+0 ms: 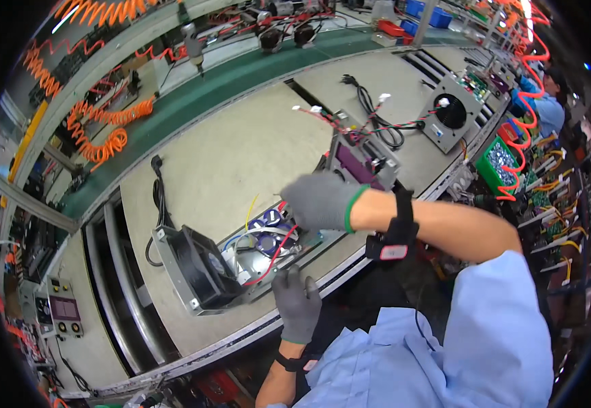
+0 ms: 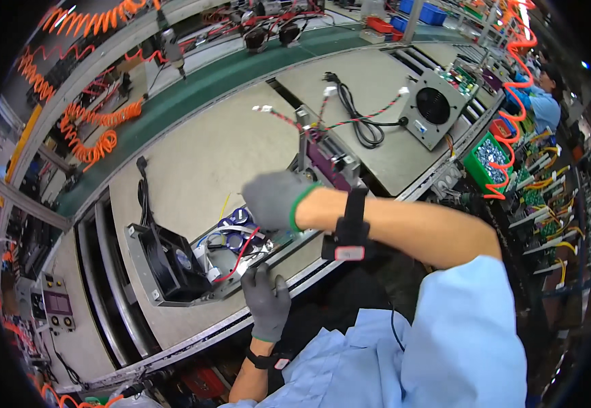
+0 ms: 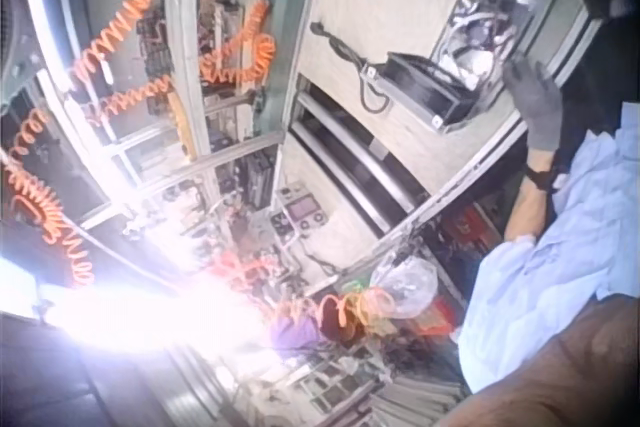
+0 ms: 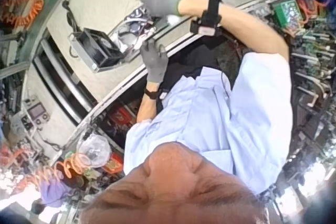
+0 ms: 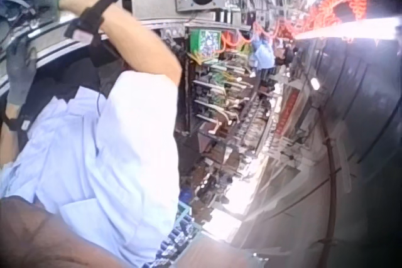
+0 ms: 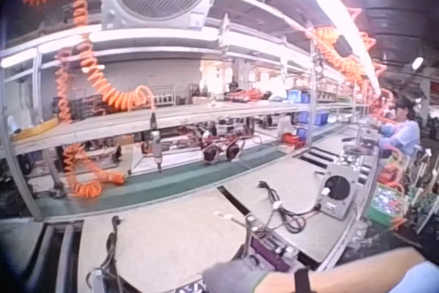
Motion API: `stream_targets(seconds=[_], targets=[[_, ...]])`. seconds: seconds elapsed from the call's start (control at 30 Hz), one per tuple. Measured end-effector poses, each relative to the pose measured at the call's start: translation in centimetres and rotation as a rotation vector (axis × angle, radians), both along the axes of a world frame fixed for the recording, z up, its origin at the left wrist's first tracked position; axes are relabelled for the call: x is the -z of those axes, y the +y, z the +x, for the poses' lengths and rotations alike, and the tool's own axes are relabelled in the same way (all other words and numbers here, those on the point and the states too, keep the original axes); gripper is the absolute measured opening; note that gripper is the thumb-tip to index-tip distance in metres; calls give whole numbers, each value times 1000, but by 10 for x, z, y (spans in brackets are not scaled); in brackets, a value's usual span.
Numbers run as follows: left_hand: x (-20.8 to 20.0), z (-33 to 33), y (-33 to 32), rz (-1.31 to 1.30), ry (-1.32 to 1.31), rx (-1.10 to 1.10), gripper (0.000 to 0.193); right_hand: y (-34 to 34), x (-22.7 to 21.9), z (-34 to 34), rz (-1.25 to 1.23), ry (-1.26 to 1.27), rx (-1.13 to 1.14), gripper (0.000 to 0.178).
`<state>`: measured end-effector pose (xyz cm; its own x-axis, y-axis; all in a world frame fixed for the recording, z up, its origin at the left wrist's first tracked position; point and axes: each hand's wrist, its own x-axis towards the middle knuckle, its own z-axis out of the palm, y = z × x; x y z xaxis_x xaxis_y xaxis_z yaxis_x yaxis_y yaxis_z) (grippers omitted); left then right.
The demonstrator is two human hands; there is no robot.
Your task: Assembling an electronic power unit by installing fans, capacitors, and circuit boards using a power screwdriver.
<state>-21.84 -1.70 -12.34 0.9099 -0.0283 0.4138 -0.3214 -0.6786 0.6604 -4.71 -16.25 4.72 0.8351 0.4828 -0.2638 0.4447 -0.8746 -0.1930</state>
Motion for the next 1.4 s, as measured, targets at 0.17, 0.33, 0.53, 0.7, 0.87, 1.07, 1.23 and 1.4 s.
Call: stream_targets(seconds=[0.17,0.33,0.53,0.7,0.87,1.07,1.23,1.4], targets=[[8,-1,-2,89,-23,-6,41,0,84,6,334,-146,112,24],[14,2,-8,152,-159,-45,40,31,99,19,188,-199,27,24],[29,5,-8,143,-181,-114,35,-1,71,-30,396,-290,123,45],[33,6,-2,153,-65,-142,41,-133,126,-137,802,-429,196,34],[7,-2,-10,342,-107,-147,48,-316,210,-271,624,-144,894,41],[-18,-13,-27,425,-52,-136,41,-486,313,-439,396,-329,1609,38],[-22,-13,-32,442,21,-120,46,-572,355,-506,455,-365,2011,34],[-25,-15,-35,460,-35,-113,46,-606,396,-544,-200,-190,1393,16]])
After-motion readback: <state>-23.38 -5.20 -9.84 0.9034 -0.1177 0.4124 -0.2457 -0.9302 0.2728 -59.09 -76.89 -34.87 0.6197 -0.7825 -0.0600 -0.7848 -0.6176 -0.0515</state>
